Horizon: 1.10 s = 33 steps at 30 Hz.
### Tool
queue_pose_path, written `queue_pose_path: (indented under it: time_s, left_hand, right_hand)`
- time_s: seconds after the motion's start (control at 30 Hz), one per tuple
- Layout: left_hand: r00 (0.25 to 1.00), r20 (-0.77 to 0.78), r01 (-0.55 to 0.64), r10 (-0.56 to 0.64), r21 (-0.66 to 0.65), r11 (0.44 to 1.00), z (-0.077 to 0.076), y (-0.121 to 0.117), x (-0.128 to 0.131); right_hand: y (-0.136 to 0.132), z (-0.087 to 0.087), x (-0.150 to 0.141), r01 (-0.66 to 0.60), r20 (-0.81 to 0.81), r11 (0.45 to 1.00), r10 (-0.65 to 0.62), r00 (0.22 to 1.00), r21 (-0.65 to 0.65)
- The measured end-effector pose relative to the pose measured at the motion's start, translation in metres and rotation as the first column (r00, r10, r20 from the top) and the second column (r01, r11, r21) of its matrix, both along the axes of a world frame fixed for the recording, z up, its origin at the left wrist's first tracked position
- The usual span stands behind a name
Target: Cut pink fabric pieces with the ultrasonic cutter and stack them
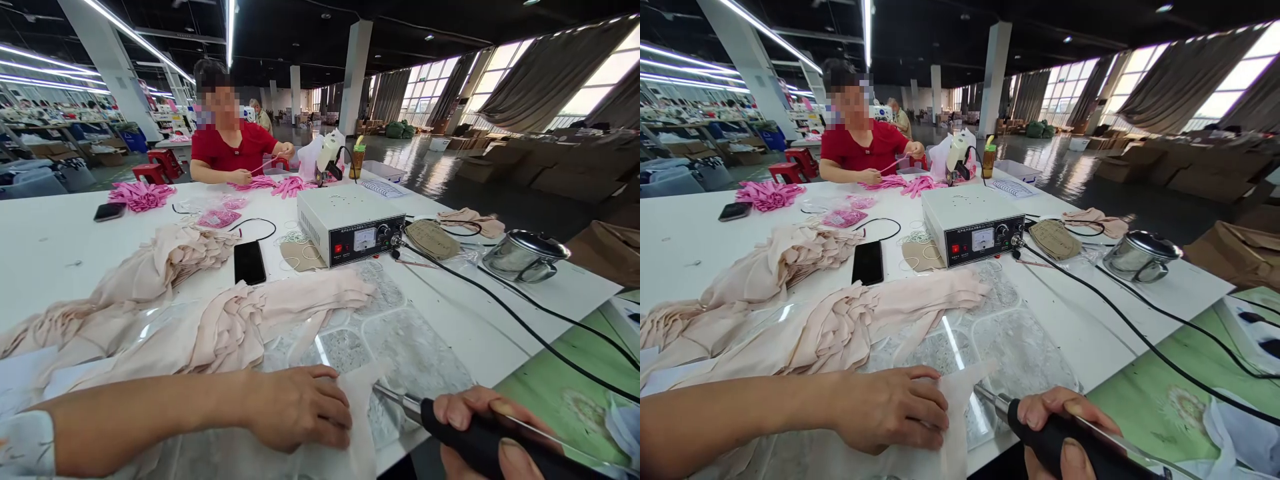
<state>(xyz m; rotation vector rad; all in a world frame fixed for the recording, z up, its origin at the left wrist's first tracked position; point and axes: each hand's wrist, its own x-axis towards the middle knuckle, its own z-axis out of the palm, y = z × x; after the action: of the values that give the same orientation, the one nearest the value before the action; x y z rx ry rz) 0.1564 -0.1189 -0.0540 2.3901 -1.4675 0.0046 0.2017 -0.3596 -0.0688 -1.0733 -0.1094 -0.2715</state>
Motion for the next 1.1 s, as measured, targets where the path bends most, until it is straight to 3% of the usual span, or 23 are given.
queue_pose_path:
  time_s: [0.23, 0.4, 0.57, 0.9, 1.1]
  left_hand:
    - [0.983, 0.096, -0.158, 0.158, -0.005, 0.987, -0.01, -0.017, 0.01]
    - [0.944, 0.173, -0.268, 0.282, -0.099, 0.958, -0.017, -0.019, 0.011]
    - [0.901, 0.142, -0.389, 0.41, -0.157, 0.908, -0.023, -0.019, 0.012]
    - [0.975, 0.115, -0.181, 0.19, -0.088, 0.98, -0.014, -0.013, 0.03]
    - [0.98, 0.159, -0.111, 0.117, -0.046, 0.993, -0.013, -0.011, 0.039]
  right_hand:
    - [0.005, 0.016, -0.004, 0.08, -0.013, 0.996, -0.08, 0.997, 0.037]
    - [0.009, 0.011, 0.006, 0.127, 0.045, 0.981, -0.135, 0.99, 0.148]
    - [0.018, 0.002, 0.02, 0.106, 0.095, 0.984, -0.121, 0.988, 0.143]
    - [0.021, -0.001, 0.032, 0.088, 0.161, 0.983, -0.114, 0.98, 0.162]
    - [0.02, 0.0, 0.031, 0.077, 0.182, 0.983, -0.106, 0.978, 0.164]
